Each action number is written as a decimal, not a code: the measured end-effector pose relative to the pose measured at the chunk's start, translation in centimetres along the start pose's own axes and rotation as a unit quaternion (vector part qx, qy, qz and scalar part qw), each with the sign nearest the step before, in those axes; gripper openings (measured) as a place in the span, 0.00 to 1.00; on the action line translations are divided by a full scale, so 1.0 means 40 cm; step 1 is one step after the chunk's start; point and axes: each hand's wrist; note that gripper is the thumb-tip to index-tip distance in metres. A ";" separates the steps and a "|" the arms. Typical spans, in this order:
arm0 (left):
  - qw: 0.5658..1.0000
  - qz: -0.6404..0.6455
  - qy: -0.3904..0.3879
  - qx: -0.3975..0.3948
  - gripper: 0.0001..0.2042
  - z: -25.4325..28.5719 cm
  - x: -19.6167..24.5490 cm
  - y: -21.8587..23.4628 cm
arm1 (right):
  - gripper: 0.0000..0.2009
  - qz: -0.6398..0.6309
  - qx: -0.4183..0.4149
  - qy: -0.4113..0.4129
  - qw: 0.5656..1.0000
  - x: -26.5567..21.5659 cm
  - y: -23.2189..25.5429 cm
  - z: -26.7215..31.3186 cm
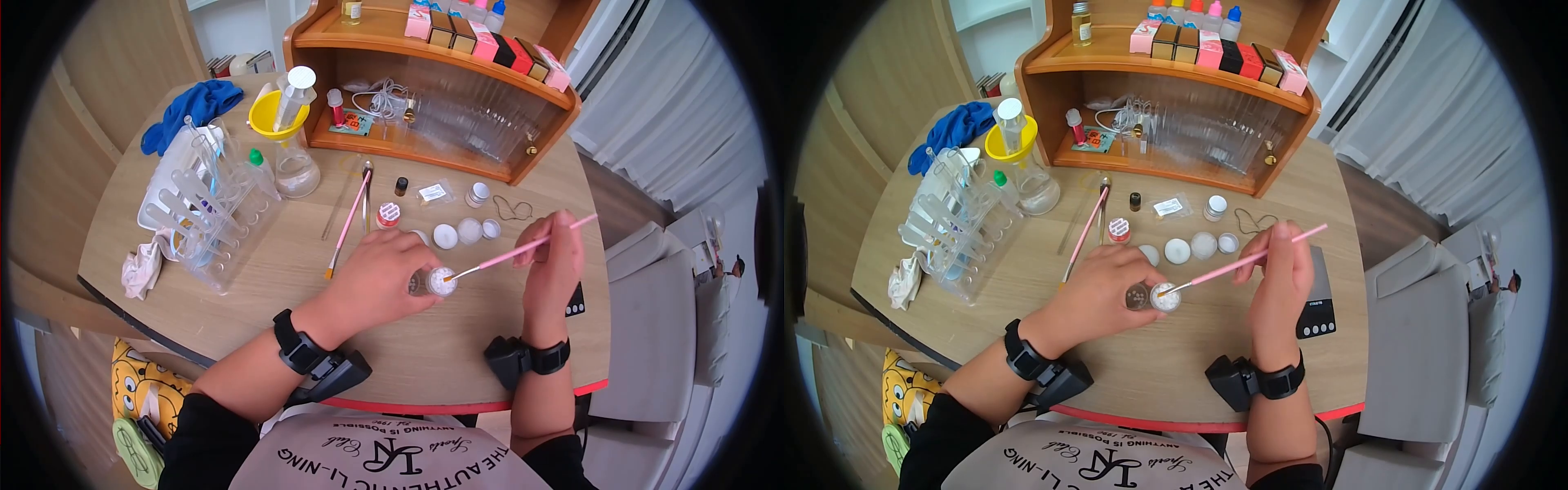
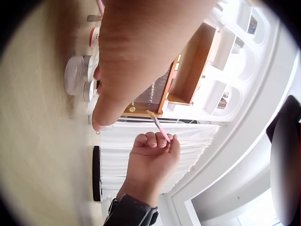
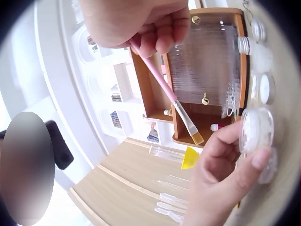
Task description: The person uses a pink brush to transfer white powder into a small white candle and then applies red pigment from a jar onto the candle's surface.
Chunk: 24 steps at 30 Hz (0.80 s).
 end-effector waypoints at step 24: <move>0.997 -0.069 -0.034 0.002 0.19 -0.005 0.003 -0.020 | 0.10 0.075 -0.070 0.047 0.994 0.042 -0.032 0.001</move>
Point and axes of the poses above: each hand's wrist, its own z-axis away from the middle knuckle, its own y-axis out of the back of the hand, x = y × z, and after that the axes turned 15 degrees about z, right-handed
